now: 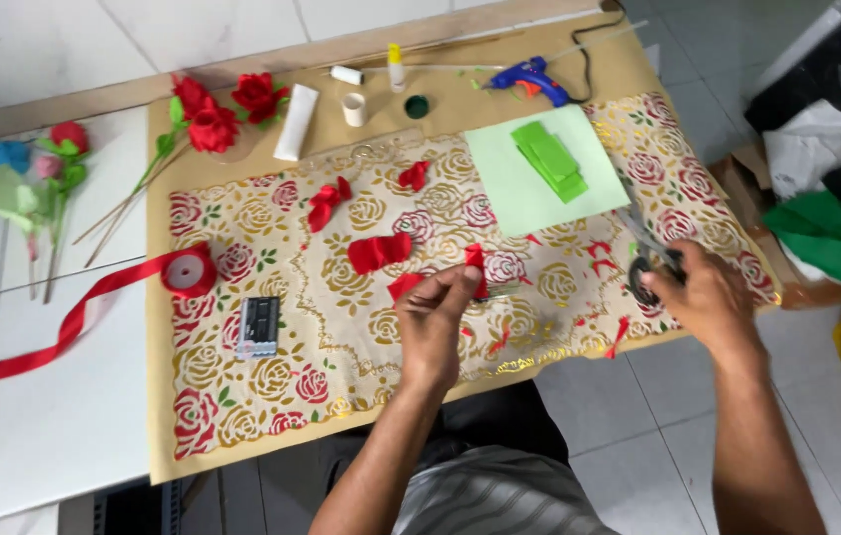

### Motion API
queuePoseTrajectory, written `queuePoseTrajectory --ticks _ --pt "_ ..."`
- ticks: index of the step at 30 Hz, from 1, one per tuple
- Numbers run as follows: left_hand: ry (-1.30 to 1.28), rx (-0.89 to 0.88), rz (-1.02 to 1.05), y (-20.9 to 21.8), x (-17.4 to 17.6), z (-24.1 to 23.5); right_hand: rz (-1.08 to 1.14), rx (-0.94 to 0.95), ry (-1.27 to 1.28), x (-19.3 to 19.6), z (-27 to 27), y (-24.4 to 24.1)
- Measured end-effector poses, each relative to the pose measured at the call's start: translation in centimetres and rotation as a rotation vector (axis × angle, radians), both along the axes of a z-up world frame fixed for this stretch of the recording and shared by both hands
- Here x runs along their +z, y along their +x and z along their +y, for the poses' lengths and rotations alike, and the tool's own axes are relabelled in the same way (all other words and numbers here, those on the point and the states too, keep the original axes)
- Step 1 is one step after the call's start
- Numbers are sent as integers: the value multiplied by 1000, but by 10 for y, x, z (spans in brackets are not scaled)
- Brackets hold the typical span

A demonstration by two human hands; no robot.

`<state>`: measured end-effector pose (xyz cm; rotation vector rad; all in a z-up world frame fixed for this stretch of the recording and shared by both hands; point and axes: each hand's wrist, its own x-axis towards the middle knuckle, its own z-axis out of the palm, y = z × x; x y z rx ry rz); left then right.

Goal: Cutting small strips of red ribbon and using a lighter to seal the edges to prevent fraying for craft work.

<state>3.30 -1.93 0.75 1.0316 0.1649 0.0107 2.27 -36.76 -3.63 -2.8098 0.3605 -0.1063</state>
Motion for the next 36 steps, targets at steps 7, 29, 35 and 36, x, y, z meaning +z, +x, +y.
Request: queuePoseTrajectory --ticks 7,29,35,36 --pt "79 -39 67 -8 -14 4 129 -92 39 22 15 -1" --pt "151 -120 -34 10 -7 3 -521 20 1533 -4 140 -55" --pt "150 -49 -47 6 10 16 -416 178 1255 -33 194 -49" --pt "154 -38 -56 4 17 20 -385 218 1158 -39 201 -47"
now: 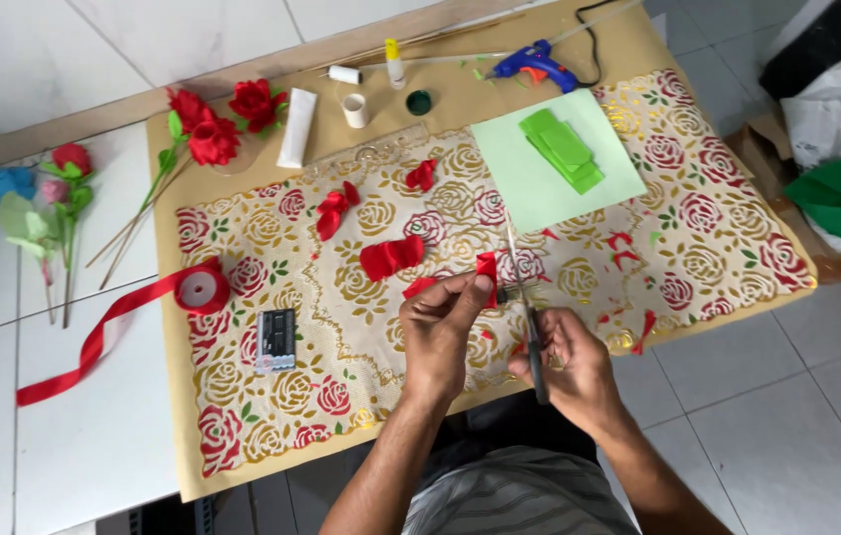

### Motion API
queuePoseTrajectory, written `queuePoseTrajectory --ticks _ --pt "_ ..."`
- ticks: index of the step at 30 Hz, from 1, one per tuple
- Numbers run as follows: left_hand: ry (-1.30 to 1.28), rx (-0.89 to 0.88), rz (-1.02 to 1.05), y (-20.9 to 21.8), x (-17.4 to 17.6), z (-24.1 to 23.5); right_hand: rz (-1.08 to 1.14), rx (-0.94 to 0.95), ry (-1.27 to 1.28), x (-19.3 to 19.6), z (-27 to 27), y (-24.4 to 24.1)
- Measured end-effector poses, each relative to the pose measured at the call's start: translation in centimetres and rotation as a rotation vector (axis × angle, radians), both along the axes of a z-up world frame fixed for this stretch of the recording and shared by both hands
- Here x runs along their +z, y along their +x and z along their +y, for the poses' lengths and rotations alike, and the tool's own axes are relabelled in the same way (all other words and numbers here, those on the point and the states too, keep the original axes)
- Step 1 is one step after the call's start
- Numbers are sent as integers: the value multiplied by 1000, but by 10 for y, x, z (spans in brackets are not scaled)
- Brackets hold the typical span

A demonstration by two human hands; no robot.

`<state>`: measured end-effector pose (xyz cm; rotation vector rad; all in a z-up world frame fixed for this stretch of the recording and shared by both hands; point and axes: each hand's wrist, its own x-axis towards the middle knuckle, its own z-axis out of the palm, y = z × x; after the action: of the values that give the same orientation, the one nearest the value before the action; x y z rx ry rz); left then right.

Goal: Cutting small strips of red ribbon and using a lighter to seal the edges to prevent fraying for craft work.

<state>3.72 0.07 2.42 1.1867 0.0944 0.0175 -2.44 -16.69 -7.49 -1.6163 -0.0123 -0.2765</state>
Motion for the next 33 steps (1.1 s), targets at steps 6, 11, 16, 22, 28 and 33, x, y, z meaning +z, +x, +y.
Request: queuePoseTrajectory --ticks 6,11,16,22,28,33 --pt "-15 7 -32 -3 1 4 7 -20 -162 25 16 -4" --pt "-11 -24 -27 -4 -9 -4 3 -33 -150 28 15 -6" --pt "-8 -44 -26 -8 -12 -9 -3 -23 -155 37 12 -10" --pt "-24 -50 -44 -11 -16 -13 -29 -27 -158 41 11 -10" --pt "-32 -35 -45 -13 -20 -14 -16 -25 -168 43 6 -13" --pt "-7 -39 -67 -13 -32 -13 8 7 -192 46 6 -15"
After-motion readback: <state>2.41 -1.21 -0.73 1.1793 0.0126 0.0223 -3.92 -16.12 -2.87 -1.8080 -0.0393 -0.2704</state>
